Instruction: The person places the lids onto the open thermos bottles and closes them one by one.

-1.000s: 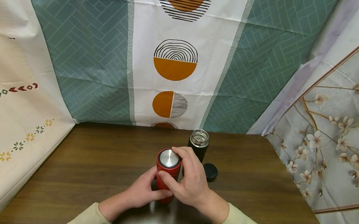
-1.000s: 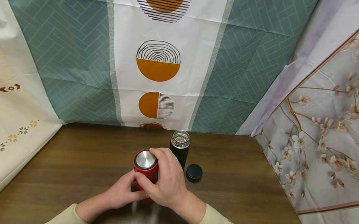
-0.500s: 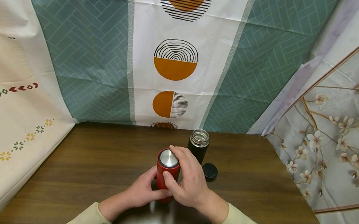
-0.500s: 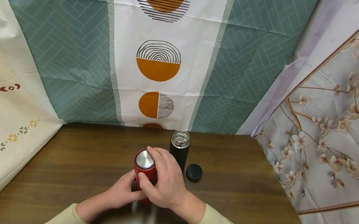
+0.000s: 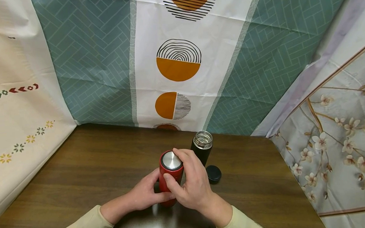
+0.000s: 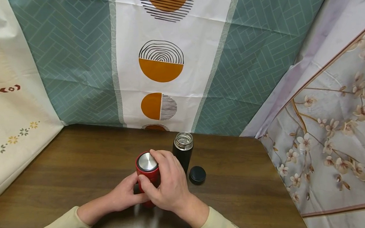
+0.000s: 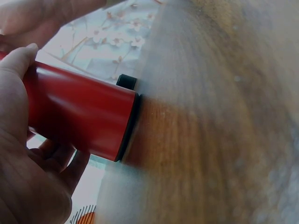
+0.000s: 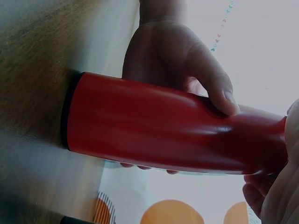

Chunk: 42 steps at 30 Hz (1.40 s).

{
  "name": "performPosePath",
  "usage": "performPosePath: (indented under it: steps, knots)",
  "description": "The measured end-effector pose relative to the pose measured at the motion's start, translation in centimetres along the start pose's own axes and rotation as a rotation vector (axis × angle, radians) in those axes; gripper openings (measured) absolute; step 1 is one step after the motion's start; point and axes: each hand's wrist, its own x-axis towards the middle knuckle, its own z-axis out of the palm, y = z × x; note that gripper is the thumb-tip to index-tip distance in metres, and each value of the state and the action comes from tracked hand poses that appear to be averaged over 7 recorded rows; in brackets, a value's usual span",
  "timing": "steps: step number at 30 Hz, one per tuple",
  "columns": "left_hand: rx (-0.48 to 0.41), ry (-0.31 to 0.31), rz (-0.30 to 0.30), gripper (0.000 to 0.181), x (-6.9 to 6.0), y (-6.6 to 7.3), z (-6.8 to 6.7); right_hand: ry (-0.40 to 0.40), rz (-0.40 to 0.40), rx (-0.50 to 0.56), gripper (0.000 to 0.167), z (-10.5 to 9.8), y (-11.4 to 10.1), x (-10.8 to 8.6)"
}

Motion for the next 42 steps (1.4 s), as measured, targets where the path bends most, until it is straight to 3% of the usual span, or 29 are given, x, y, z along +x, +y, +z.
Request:
performPosePath:
  steps: [21,29,42]
  knots:
    - [-0.009,-0.013,-0.009,0.069,0.1,-0.42,0.01,-0.032,0.036,0.026,0.057,0.14,-0.02,-0.27]
    - [0.029,-0.001,0.039,0.067,0.09,-0.55,-0.09,-0.028,0.024,0.025,0.057,0.25,0.03,-0.15]
    - [0.008,-0.004,0.013,0.069,0.04,-0.12,-0.08,-0.048,0.041,0.025,0.057,0.18,0.05,-0.25]
